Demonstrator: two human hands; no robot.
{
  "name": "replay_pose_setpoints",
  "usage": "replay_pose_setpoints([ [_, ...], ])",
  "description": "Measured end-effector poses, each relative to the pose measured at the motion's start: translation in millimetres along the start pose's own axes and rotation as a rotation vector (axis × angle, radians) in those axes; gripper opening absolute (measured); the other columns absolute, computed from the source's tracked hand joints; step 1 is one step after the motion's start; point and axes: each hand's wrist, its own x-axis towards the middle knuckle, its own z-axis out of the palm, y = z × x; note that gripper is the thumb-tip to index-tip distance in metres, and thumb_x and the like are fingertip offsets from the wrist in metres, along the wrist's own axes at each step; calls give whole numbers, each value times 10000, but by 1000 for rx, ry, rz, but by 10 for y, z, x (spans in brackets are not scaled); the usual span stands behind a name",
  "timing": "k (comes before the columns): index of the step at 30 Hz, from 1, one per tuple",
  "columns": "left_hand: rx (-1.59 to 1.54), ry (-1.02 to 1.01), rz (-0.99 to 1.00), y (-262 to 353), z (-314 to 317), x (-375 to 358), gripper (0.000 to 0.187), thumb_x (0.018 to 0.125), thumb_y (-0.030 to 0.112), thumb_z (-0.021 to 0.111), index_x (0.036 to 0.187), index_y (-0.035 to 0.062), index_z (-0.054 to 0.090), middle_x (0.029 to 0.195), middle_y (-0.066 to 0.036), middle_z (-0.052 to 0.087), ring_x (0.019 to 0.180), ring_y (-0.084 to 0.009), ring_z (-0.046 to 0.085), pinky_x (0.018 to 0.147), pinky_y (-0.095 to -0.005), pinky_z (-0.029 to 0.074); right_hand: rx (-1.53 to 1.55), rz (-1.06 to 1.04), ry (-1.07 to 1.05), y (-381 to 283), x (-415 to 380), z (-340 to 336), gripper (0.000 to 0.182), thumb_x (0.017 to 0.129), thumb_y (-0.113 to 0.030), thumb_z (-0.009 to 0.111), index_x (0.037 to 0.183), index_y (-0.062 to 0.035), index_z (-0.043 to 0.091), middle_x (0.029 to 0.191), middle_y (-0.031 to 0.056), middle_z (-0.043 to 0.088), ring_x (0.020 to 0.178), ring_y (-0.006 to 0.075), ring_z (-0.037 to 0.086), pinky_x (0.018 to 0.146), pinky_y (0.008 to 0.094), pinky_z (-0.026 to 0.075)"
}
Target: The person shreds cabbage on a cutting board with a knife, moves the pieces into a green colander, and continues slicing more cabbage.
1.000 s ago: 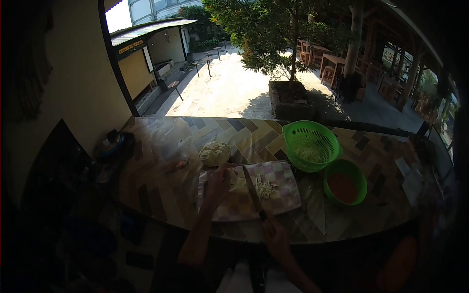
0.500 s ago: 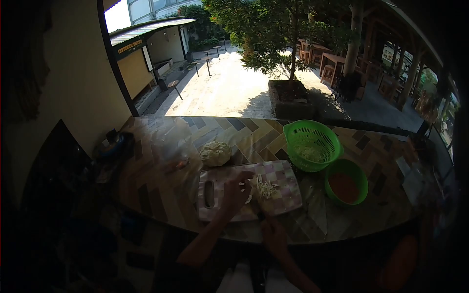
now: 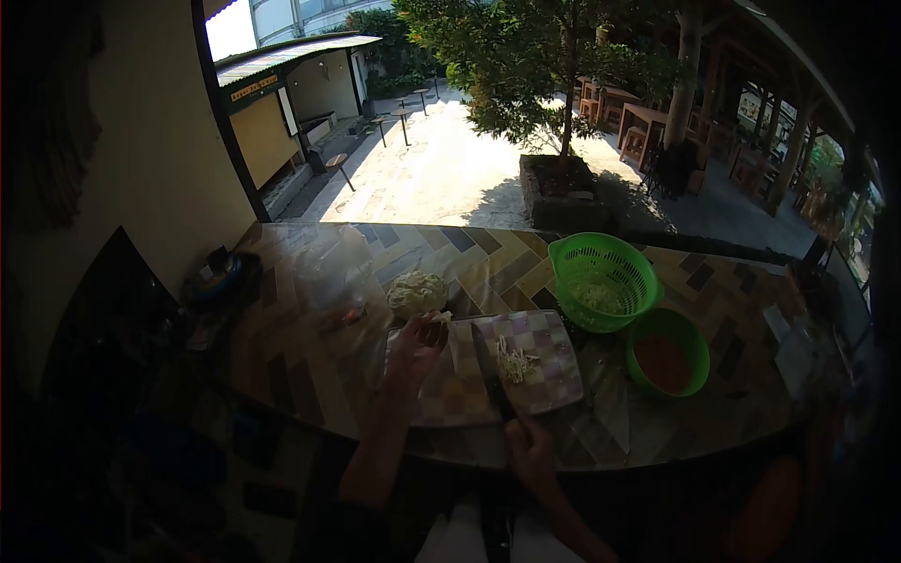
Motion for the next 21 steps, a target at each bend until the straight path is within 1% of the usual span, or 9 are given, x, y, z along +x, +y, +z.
replay_pose_setpoints([
  [3,248,-106,291,37,274,-74,168,880,53,625,1045,29,640,1014,-70,670,954,-209,624,856,-312,495,37,83,-43,-103,34,-40,445,945,-252,551,1328,-27,538,678,-19,521,597,61,451,544,259,412],
  [6,970,-248,590,-73,626,-253,179,899,63,598,1069,41,652,985,-80,697,917,-205,649,835,-333,510,106,210,-73,-85,21,-20,450,951,-262,543,1351,-57,527,652,-37,491,544,49,439,488,252,398],
  [9,1677,-390,738,-273,651,-291,186,901,48,579,1073,31,647,935,-97,704,893,-203,672,807,-338,525,133,254,-87,-116,18,-30,451,958,-268,532,1367,-78,516,633,-48,464,516,46,434,463,253,397],
  [10,1684,-443,763,-333,621,-290,196,896,40,576,1080,36,643,946,-105,703,891,-205,675,802,-331,528,134,254,-94,-153,15,-48,451,960,-269,528,1370,-83,513,629,-51,456,512,47,434,460,254,399],
  [12,1695,-551,813,-436,555,-285,218,887,23,570,1094,44,635,969,-122,699,885,-208,679,793,-316,534,155,360,-126,-270,22,-112,442,961,-254,526,1358,-59,520,703,10,545,611,77,481,563,273,434],
  [13,1627,-496,765,-485,540,-289,224,883,24,579,1100,39,630,971,-120,698,888,-209,681,792,-307,535,165,414,-140,-299,25,-132,438,962,-246,524,1351,-46,524,740,40,590,660,92,504,614,282,451],
  [15,1489,-394,668,-560,532,-293,238,875,25,596,1112,30,621,974,-117,697,893,-212,683,791,-290,537,122,307,-118,-230,25,-101,436,962,-246,522,1345,-40,526,707,44,575,638,95,502,590,292,446],
  [19,1506,-278,547,-472,475,-295,295,867,75,659,1149,15,598,979,-118,698,899,-187,681,792,-293,541,38,195,-113,-188,16,-11,433,959,-241,524,1332,-21,531,673,63,558,609,99,493,561,302,438],
  [21,1339,-306,391,-404,388,-254,341,853,94,694,1164,2,588,980,-123,698,896,-172,677,784,-289,541,82,190,-128,-302,33,32,448,966,-276,520,1359,-60,519,627,-15,505,540,63,459,497,267,400],
])
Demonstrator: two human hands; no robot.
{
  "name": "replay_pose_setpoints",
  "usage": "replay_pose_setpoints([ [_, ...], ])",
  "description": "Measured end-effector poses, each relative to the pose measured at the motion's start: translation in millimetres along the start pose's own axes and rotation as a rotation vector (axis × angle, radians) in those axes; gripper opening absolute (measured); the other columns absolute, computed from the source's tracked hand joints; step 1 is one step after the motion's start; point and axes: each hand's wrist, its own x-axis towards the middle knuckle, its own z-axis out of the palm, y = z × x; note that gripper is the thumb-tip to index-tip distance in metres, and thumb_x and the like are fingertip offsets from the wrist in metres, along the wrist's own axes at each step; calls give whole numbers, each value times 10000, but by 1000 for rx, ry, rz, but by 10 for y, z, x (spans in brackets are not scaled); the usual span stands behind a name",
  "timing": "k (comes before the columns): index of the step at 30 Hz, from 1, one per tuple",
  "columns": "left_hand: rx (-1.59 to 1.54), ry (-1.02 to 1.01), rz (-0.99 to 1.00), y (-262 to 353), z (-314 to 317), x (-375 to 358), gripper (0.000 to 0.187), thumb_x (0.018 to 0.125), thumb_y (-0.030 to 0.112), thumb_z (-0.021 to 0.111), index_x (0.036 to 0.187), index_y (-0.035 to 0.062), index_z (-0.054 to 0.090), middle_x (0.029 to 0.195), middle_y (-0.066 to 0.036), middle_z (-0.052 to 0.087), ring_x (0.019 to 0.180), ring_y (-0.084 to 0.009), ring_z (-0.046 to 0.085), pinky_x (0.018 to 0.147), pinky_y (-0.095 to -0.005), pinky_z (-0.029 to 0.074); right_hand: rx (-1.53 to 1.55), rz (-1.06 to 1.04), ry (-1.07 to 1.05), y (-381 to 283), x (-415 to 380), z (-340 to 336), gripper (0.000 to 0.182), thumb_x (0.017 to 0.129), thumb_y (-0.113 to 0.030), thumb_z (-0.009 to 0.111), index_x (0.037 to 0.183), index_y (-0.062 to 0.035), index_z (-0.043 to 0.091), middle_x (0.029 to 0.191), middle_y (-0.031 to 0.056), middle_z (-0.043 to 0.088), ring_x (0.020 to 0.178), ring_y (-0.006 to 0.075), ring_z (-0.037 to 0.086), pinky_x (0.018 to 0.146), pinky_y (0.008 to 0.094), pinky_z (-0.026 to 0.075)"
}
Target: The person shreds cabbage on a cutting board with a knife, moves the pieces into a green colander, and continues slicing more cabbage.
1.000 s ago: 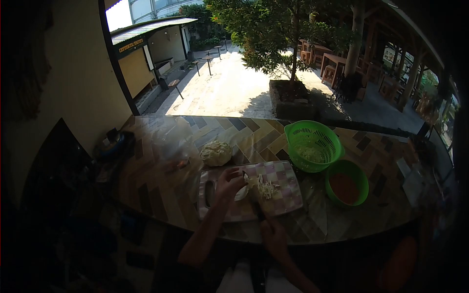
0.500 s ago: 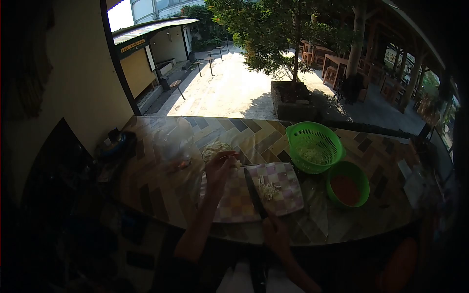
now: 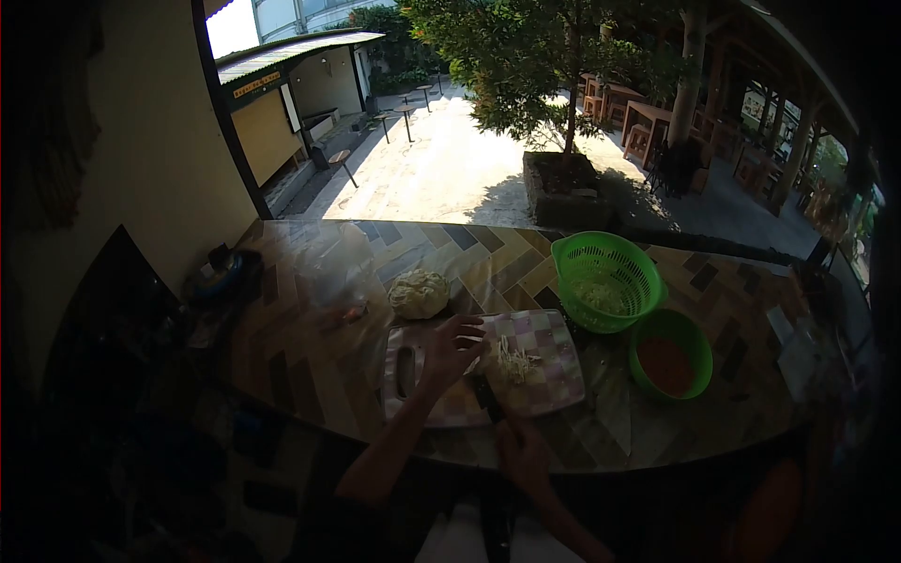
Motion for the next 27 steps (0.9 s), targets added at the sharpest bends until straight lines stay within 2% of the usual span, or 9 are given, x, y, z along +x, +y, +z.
replay_pose_setpoints([
  [4,-202,-34,-134,103,-228,39,391,828,105,725,1172,-15,582,976,-127,698,867,-152,668,764,-273,538,85,34,-41,50,73,152,448,963,-284,529,1370,-96,519,592,-48,474,507,49,444,469,256,376],
  [6,-196,22,-151,306,-327,25,386,825,110,729,1158,-24,589,968,-125,701,871,-153,669,768,-270,535,57,89,-89,-284,113,143,421,957,-234,527,1339,-56,534,643,21,519,580,74,466,528,285,409],
  [9,66,76,-14,399,-378,41,278,839,108,709,1087,5,639,929,-111,716,889,-161,688,782,-282,541,72,36,-106,-221,207,241,414,955,-209,523,1333,-41,533,675,47,543,622,84,485,563,292,425],
  [12,270,109,26,397,-314,-35,230,839,98,699,1052,21,659,906,-104,721,880,-163,697,774,-290,548,92,39,-100,-28,272,247,432,949,-233,550,1352,-78,531,627,-9,513,531,59,447,485,271,378],
  [13,334,122,21,375,-281,-91,217,839,94,696,1042,25,664,899,-101,722,875,-162,699,771,-293,551,94,61,-98,2,281,200,441,945,-245,564,1358,-95,532,601,-35,498,484,47,426,445,262,355],
  [15,342,68,6,77,-267,-127,205,836,81,693,1029,18,667,903,-100,723,873,-166,702,767,-298,555,49,107,-114,16,288,44,426,942,-205,551,1349,-79,535,685,9,556,590,76,498,547,266,421],
  [19,312,92,16,-304,-155,-182,162,825,51,692,980,2,679,918,-101,724,872,-170,706,759,-302,562,230,405,-213,-190,262,-284,432,931,-167,549,1353,-75,533,709,9,563,606,76,499,564,267,442],
  [22,259,95,-6,-113,-95,-264,149,812,51,703,953,2,687,922,-111,723,871,-173,705,759,-302,559,77,154,-76,22,281,-314,450,933,-156,541,1375,-79,511,667,-20,516,564,62,455,520,259,413],
  [27,464,107,157,-298,2,-359,166,811,65,674,969,17,686,869,-146,706,810,-257,702,721,-347,547,175,135,31,-138,234,-445,441,933,-159,542,1366,-76,522,643,-20,501,559,50,463,520,244,413],
])
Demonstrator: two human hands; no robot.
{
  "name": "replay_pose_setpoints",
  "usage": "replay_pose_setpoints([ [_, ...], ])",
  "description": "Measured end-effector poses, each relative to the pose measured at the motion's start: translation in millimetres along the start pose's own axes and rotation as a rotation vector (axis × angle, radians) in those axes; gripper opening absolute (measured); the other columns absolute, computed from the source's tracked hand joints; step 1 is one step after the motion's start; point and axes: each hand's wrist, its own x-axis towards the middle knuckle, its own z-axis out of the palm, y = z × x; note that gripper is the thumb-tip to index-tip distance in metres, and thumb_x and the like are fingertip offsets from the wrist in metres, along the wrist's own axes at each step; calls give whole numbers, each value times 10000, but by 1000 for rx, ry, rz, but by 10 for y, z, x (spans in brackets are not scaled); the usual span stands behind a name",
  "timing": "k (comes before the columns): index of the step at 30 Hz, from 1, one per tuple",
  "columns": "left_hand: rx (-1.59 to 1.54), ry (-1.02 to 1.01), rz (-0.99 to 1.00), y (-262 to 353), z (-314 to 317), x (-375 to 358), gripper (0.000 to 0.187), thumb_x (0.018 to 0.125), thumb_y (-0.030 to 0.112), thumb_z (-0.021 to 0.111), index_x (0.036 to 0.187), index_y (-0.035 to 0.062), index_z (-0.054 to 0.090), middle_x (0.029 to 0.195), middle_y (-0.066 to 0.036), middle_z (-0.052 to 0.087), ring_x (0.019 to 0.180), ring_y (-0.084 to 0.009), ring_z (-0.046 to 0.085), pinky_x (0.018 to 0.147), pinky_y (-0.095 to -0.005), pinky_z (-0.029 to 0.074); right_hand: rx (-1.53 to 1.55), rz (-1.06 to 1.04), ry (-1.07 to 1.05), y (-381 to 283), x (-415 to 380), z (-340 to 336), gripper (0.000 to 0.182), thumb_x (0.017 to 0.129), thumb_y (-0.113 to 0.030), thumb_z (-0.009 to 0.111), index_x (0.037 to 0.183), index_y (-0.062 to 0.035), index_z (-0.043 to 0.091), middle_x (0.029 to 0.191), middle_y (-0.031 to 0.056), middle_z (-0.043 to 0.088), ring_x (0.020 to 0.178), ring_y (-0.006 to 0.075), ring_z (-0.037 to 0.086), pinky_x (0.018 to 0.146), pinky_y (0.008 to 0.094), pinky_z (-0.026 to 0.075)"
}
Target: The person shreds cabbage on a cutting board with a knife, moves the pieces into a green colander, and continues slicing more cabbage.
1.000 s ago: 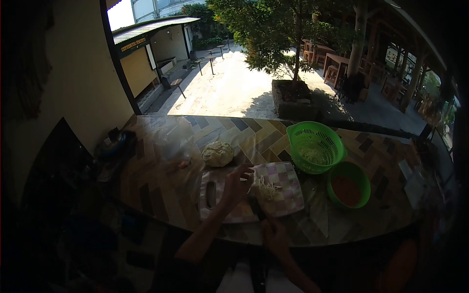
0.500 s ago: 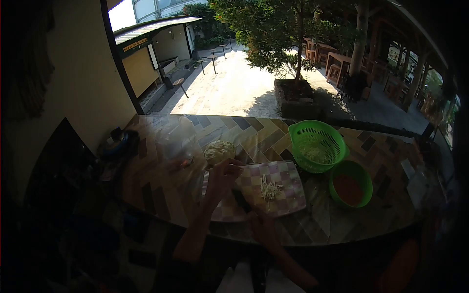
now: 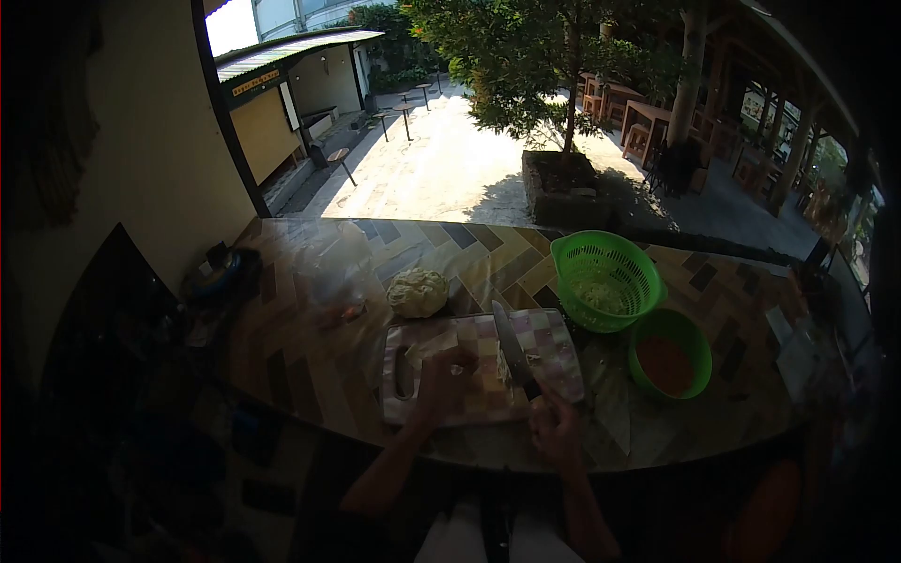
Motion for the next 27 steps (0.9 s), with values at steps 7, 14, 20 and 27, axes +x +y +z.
replay_pose_setpoints([
  [7,305,-35,11,118,177,-284,126,834,141,640,913,54,686,847,-133,684,791,-310,672,697,-404,535,-52,3,2,181,-79,-6,444,919,-163,558,1352,-68,535,652,-28,515,553,45,467,516,242,418],
  [14,425,-110,162,248,136,-286,111,832,106,596,889,37,661,886,-126,662,854,-310,651,722,-421,521,-86,-39,15,195,-108,33,461,897,-135,557,1350,-53,533,687,7,547,604,69,481,581,252,439],
  [20,273,-24,250,128,273,-345,126,830,106,603,886,27,683,882,-132,670,900,-305,631,760,-420,505,-264,-130,67,187,-165,61,450,902,-116,553,1345,-39,530,908,105,662,757,135,603,718,282,491],
  [27,151,89,6,120,81,-275,177,740,118,727,894,45,679,970,-115,643,977,-318,591,875,-428,438,-269,-228,28,147,-256,177,427,917,-124,553,1327,-6,526,1204,220,626,1137,253,590,970,332,430],
])
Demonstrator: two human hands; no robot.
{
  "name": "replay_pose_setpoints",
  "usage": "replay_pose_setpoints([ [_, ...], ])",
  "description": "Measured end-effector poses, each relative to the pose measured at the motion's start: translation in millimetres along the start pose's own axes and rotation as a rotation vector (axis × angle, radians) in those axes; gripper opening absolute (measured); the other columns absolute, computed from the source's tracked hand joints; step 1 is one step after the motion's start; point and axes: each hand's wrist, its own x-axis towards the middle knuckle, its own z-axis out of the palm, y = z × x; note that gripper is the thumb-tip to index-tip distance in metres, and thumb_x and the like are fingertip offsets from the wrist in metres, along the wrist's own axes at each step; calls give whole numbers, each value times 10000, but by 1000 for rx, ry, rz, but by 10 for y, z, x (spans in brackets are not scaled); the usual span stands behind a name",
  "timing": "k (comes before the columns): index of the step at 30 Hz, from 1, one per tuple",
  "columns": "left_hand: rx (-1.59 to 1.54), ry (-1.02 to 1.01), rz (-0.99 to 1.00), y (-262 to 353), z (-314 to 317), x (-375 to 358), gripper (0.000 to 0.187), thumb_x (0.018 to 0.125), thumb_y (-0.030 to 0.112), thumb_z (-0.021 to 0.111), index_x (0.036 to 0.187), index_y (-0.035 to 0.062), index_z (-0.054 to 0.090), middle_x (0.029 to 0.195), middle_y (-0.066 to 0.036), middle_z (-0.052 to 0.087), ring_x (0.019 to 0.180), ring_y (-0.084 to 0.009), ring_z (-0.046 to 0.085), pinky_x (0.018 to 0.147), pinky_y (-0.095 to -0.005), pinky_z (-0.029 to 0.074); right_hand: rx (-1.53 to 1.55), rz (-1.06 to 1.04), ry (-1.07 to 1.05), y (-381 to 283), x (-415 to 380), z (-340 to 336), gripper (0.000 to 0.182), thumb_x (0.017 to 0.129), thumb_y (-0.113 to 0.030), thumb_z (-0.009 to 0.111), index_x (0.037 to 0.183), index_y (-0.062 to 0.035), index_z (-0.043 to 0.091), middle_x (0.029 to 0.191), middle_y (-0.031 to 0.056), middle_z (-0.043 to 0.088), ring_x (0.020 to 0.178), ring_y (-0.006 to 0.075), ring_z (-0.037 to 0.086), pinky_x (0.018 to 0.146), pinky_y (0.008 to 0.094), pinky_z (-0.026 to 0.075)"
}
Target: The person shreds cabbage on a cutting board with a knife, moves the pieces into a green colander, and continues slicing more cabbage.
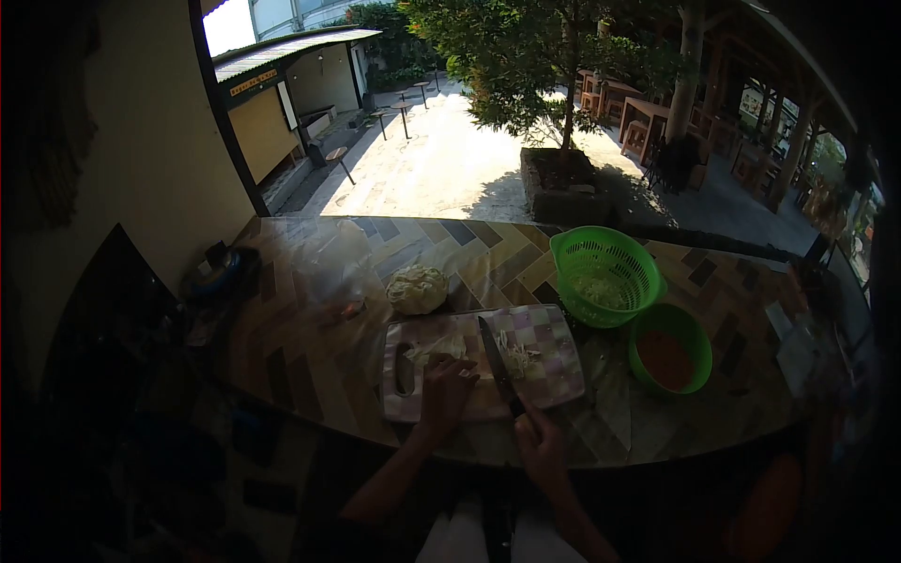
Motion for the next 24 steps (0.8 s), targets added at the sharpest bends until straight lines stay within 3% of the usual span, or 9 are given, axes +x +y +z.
replay_pose_setpoints([
  [4,59,67,26,-77,-21,44,315,698,152,779,965,52,646,1001,-106,632,1056,-311,556,944,-447,377,-16,9,-20,-63,-20,51,419,922,-134,557,1317,3,529,1209,229,622,1159,263,589,977,332,430],
  [7,78,-8,-1,-123,-47,48,390,707,177,780,1036,35,624,1049,-127,623,1122,-337,526,980,-478,348,-52,-10,-40,-11,-31,76,443,928,-135,552,1361,-55,501,1212,247,609,1145,348,598,925,361,468],
  [10,137,-46,52,-255,33,18,427,743,208,759,1098,22,611,1149,-169,602,1230,-382,466,1050,-533,282,-127,-76,-8,34,-59,116,455,924,-131,554,1373,-83,500,1044,256,651,946,320,674,780,380,504],
  [14,91,-114,21,-333,26,12,485,778,257,752,1164,5,600,1305,-224,546,1354,-414,365,1128,-555,196,-264,-71,-2,30,-95,130,486,916,-129,557,1396,-127,484,788,246,607,663,323,630,607,413,458],
  [17,100,-141,-16,-318,42,22,487,787,257,748,1200,46,599,1356,-225,514,1378,-429,319,1123,-615,126,-311,-89,7,-38,-116,153,508,912,-125,556,1412,-146,467,705,235,565,593,343,586,568,431,434],
  [20,112,-153,-68,-117,16,51,339,812,261,708,1113,112,659,1376,-222,499,1400,-425,279,1075,-716,65,-387,-31,-36,-143,-148,166,518,909,-118,551,1418,-144,458,717,225,577,639,363,602,590,442,455],
  [24,222,-182,-135,-172,169,80,258,800,313,715,991,140,712,1387,-210,489,1407,-423,264,1070,-722,38,-481,-54,-53,-92,-182,224,522,902,-104,547,1415,-130,457,741,220,595,680,374,615,611,459,474],
])
